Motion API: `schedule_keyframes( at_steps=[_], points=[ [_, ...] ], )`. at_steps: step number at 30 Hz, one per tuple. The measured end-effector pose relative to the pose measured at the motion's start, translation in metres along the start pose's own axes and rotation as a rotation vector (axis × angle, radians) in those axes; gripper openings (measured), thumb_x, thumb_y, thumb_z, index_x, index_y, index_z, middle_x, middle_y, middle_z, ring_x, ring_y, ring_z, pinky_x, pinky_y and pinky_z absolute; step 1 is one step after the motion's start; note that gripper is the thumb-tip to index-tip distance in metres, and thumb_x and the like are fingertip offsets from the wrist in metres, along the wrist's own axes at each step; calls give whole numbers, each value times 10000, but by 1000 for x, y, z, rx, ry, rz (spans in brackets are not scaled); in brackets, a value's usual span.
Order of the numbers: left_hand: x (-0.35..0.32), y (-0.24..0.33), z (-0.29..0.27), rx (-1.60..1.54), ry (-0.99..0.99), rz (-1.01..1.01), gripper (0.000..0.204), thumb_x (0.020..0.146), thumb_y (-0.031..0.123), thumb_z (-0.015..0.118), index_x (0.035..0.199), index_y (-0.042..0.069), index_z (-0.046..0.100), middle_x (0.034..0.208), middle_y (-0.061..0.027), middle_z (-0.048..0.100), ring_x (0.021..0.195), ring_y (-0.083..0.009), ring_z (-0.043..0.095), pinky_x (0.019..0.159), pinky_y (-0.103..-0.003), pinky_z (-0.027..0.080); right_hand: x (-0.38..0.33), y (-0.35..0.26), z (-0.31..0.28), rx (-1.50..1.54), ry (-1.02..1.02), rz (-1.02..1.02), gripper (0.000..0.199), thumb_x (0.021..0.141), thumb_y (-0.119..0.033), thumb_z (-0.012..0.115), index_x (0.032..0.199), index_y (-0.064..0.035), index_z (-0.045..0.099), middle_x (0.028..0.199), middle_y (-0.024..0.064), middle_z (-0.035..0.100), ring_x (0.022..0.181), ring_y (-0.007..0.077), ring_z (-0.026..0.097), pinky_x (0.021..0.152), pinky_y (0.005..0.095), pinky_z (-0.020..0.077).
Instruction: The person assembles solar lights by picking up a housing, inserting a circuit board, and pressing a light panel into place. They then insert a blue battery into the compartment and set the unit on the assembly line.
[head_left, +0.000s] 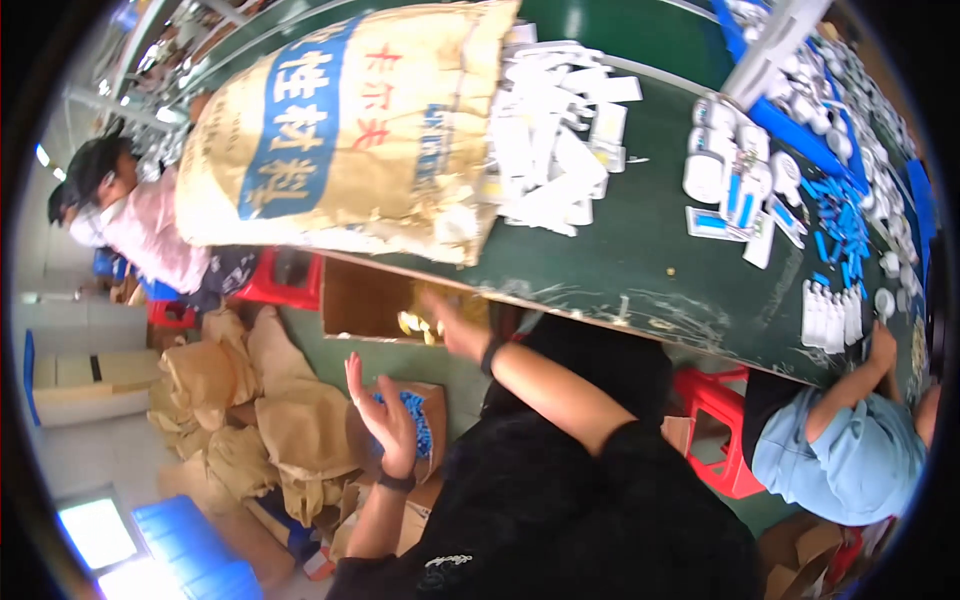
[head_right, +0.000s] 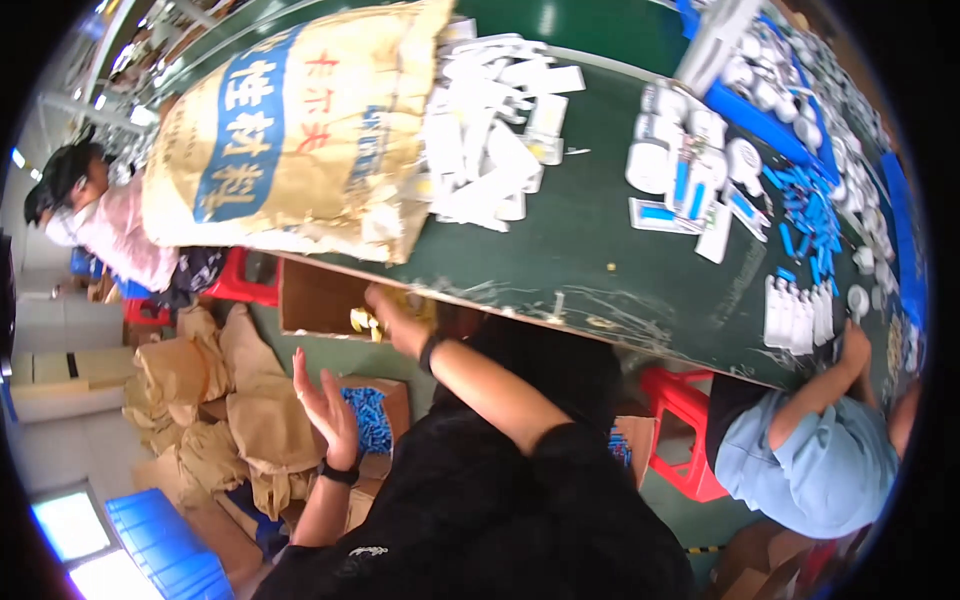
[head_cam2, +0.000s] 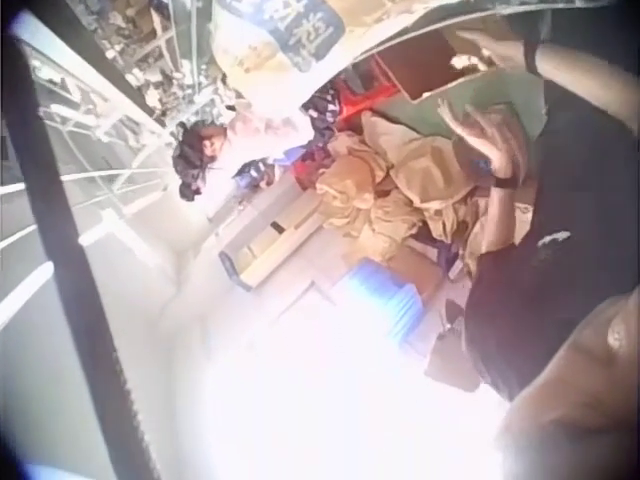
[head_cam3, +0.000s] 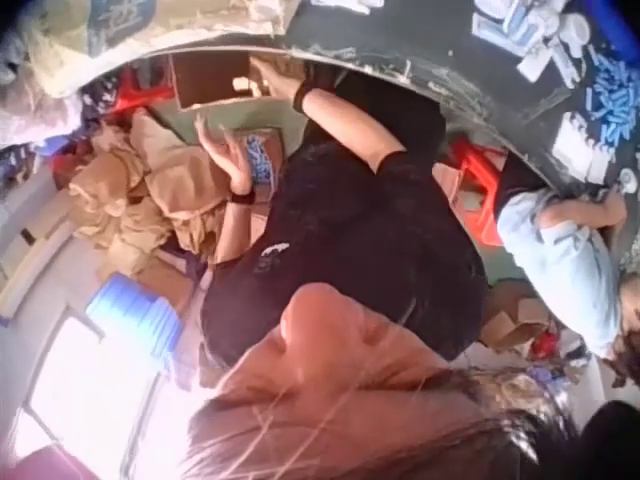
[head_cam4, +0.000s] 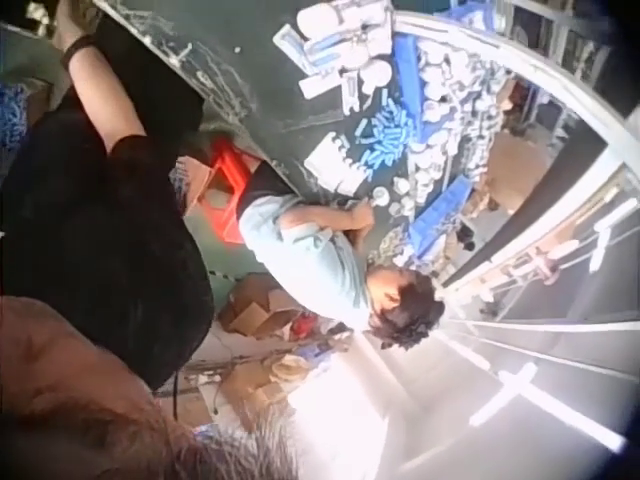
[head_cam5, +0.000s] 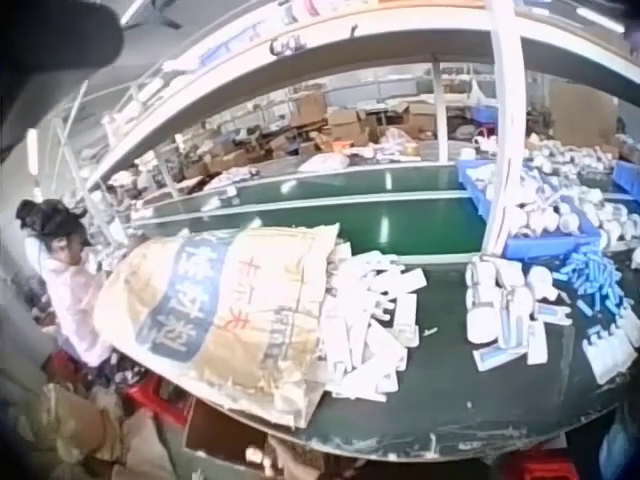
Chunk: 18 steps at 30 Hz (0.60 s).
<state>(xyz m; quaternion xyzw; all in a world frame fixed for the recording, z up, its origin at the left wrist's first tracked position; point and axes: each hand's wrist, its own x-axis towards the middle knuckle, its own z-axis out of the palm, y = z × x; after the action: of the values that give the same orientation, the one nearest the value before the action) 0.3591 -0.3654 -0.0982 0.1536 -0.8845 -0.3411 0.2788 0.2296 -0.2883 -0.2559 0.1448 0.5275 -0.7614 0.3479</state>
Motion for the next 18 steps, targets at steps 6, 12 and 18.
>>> schedule_keyframes(
  at_steps=[6,12,18],
  points=[
    [40,-32,45,-245,-762,158,461,1110,235,371,1477,-20,486,1558,-197,455,1506,-353,327,1220,-400,270,100,72,-45,622,96,204,1007,951,-783,377,1615,-53,177,1649,159,259,1476,249,353,1197,480,309],
    [79,-208,150,743,-1132,418,675,967,481,549,1443,6,491,1214,-241,690,1087,-393,680,920,-508,511,7,15,11,794,-341,152,349,1033,-510,511,970,-170,558,930,-5,603,840,212,613,760,359,513],
    [74,-124,132,451,-1170,521,640,846,450,734,1282,-5,628,1275,-252,647,1229,-407,595,1073,-492,442,-226,-148,-81,-694,-278,-473,408,1002,-304,663,1339,-77,633,1241,100,717,1062,206,698,910,348,557]
  ],
)
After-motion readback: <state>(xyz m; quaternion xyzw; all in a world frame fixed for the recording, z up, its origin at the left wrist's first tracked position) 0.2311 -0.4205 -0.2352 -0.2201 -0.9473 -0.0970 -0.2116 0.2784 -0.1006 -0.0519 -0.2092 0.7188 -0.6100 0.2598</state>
